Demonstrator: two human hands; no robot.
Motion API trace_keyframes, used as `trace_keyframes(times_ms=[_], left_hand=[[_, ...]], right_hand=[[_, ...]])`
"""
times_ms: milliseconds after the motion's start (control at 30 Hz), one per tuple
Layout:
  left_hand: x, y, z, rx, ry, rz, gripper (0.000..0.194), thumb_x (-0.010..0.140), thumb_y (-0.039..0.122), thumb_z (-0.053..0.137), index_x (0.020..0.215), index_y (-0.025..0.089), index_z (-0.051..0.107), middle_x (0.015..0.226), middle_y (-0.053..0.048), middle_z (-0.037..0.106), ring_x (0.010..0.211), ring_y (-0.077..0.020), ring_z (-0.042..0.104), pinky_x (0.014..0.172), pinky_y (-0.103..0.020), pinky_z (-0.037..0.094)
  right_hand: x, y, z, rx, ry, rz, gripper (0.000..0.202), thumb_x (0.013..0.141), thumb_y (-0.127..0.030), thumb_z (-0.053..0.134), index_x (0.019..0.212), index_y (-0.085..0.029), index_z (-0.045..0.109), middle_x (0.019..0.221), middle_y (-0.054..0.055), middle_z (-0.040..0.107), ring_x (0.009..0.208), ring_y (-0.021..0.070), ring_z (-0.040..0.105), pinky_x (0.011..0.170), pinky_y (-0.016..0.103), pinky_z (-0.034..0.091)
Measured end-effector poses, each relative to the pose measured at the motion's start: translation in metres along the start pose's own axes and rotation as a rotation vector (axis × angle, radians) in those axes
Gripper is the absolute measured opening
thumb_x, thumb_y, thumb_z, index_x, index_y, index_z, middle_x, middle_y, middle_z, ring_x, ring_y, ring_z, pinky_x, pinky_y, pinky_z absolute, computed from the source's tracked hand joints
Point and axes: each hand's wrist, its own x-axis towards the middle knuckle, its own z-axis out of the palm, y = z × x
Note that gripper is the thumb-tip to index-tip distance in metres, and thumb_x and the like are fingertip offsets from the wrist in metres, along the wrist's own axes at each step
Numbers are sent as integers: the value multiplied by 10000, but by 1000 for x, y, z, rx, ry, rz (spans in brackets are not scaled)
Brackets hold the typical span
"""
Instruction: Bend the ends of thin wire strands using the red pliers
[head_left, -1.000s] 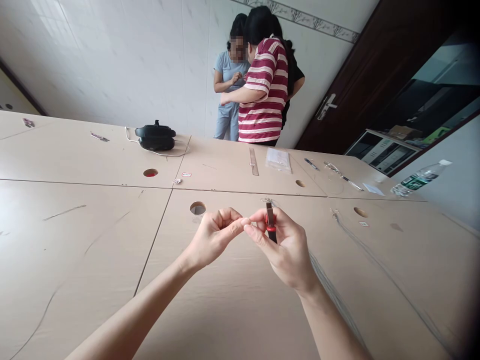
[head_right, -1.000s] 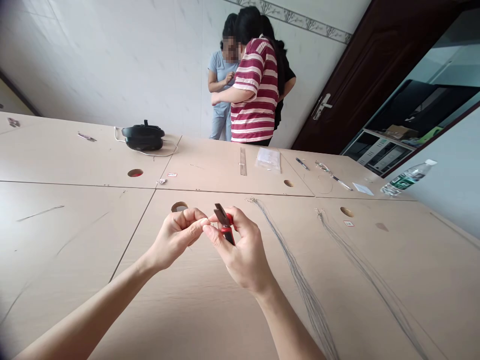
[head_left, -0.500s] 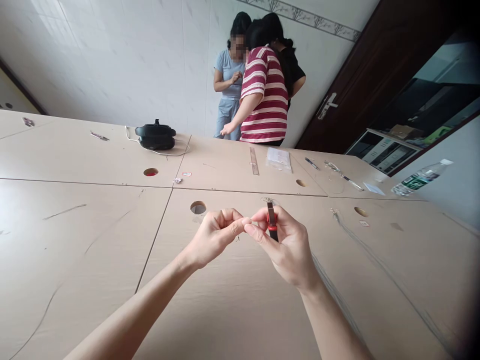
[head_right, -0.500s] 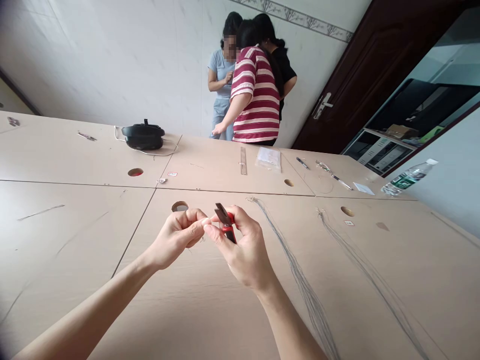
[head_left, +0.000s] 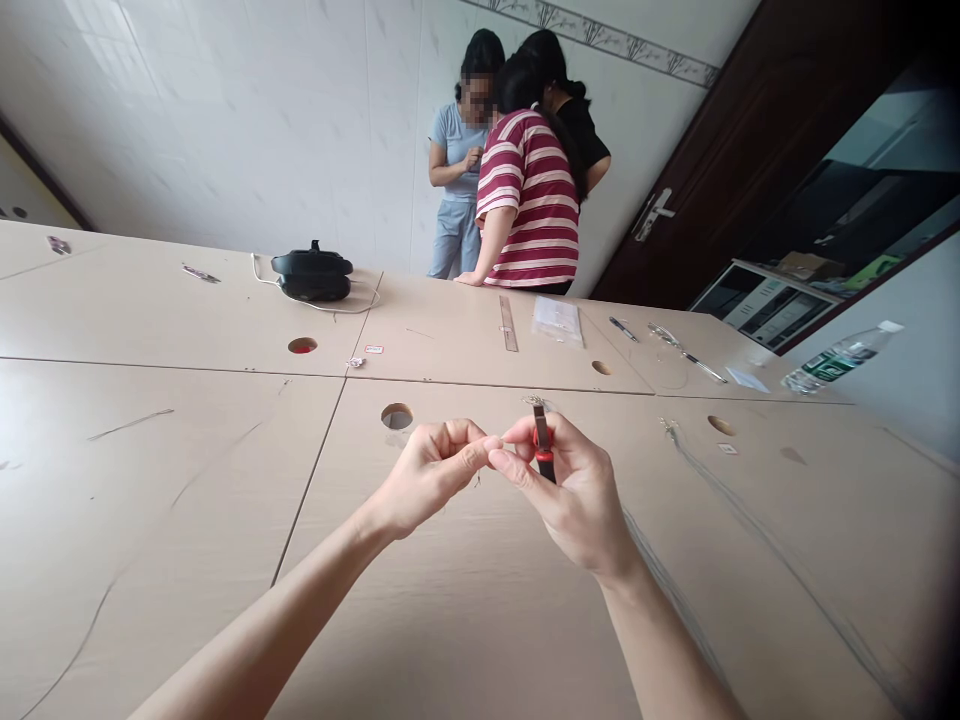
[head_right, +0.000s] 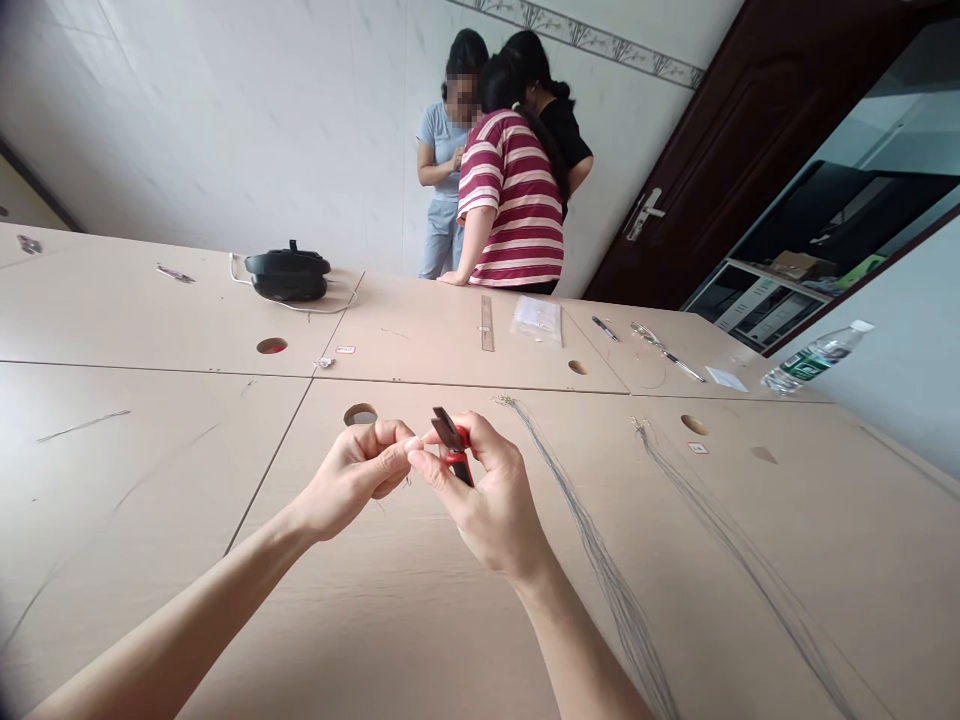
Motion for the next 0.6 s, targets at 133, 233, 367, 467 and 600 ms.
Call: trace_keyframes(times_ms=[133, 233, 367, 467, 600], left_hand=[[-2, -1, -1, -7, -7, -5, 446, 825, 557, 663, 678, 154, 538, 491, 98, 291, 466, -50, 188, 438, -224, 150], [-2, -1, -1, -4, -13, -5, 440, 834, 551, 656, 678, 156, 541, 492, 97, 289, 468, -52, 187, 437, -225, 150], [-1, 0, -1, -12, -20, -6, 438, 840, 546, 652, 671, 158, 540, 486, 99, 279, 466, -52, 181, 438, -223, 151], [0, 0, -1, -18, -21, -15, 444, 823, 556, 668, 669, 158, 544, 481, 101, 276, 466, -52, 182, 440, -222, 155], [-1, 0, -2, -25, -22, -25, 449, 803, 563, 688, 673, 155, 555, 479, 100, 283, 466, -51, 190, 443, -222, 157]], right_hand=[[0, 0, 0, 7, 0, 1, 122, 829, -198, 717, 833, -242, 604, 690, -61, 480, 676, 105, 464, 681, 234, 457], [0, 0, 0, 19, 6, 2, 133, 817, -189, 728, 836, -242, 607, 688, -61, 489, 675, 107, 467, 682, 239, 463], [-1, 0, 0, 37, -3, 11, 135, 814, -184, 729, 839, -247, 612, 687, -61, 487, 678, 112, 466, 677, 242, 471], [-1, -1, 0, 40, -12, 15, 154, 802, -169, 739, 836, -250, 612, 688, -64, 486, 673, 109, 470, 673, 236, 467], [0, -1, -1, 23, -12, 15, 162, 796, -160, 743, 840, -252, 617, 696, -65, 491, 681, 110, 486, 685, 240, 464]])
